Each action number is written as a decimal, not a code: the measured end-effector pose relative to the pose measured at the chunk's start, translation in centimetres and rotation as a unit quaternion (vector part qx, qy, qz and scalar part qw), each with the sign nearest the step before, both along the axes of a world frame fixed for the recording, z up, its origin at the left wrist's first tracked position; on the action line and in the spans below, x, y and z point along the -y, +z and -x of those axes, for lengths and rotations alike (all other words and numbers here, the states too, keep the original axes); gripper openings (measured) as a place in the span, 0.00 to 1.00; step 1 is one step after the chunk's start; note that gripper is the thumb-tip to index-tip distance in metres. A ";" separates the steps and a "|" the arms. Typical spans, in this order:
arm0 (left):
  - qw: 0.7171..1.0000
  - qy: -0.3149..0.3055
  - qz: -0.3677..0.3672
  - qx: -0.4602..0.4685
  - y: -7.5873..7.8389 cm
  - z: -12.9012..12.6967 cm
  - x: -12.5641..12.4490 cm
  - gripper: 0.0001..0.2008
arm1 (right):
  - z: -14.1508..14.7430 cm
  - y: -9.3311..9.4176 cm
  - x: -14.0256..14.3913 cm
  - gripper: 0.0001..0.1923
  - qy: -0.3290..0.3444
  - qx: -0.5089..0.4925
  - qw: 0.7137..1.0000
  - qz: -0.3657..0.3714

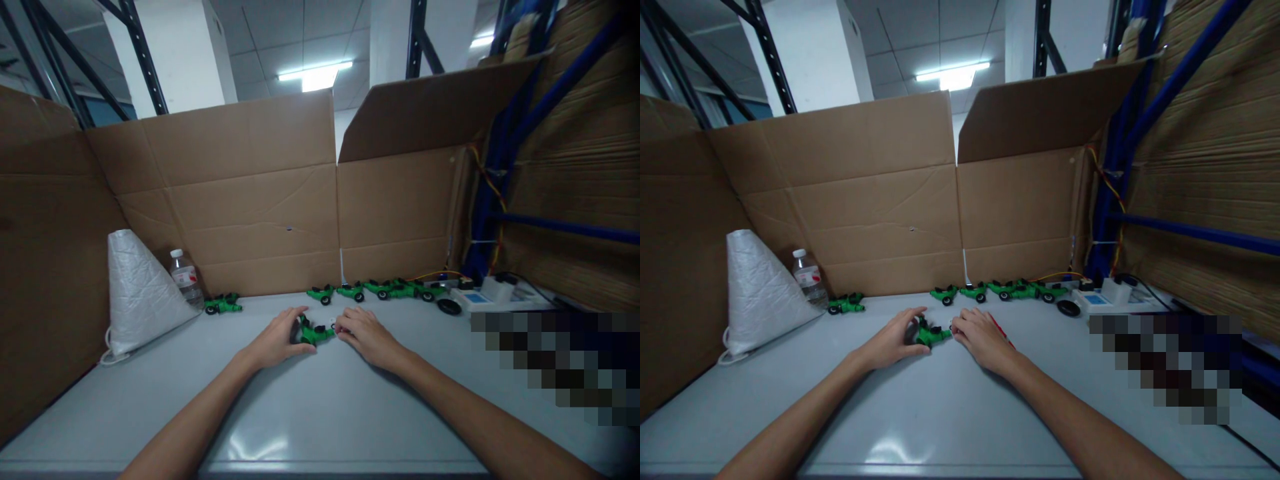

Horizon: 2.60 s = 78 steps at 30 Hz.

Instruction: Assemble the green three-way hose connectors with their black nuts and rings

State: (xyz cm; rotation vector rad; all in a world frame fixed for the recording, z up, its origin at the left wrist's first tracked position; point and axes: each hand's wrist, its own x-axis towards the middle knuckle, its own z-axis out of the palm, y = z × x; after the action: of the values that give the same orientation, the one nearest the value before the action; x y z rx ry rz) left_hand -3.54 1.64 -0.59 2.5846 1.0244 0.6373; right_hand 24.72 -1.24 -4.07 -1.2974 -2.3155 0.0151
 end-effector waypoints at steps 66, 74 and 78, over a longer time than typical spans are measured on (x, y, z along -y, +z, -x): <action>0.994 -0.089 0.068 0.017 0.9 -2.5 2.6 0.37 | 1.6 1.6 1.9 0.08 0.080 -0.152 0.985 -0.018; 0.994 -0.086 0.061 0.019 1.3 -2.2 2.7 0.32 | -2.0 0.9 -0.8 0.09 -0.168 -0.050 0.982 -0.067; 0.994 -0.085 0.043 0.049 1.5 -2.2 2.6 0.18 | -3.2 0.6 -1.2 0.10 -0.259 0.031 0.965 -0.019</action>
State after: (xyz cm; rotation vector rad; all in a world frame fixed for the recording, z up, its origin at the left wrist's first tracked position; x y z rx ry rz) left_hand -1.32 -1.00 0.87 2.5038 0.7734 0.6537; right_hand 27.91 -0.05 -3.49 -1.8642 -1.9449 -0.2430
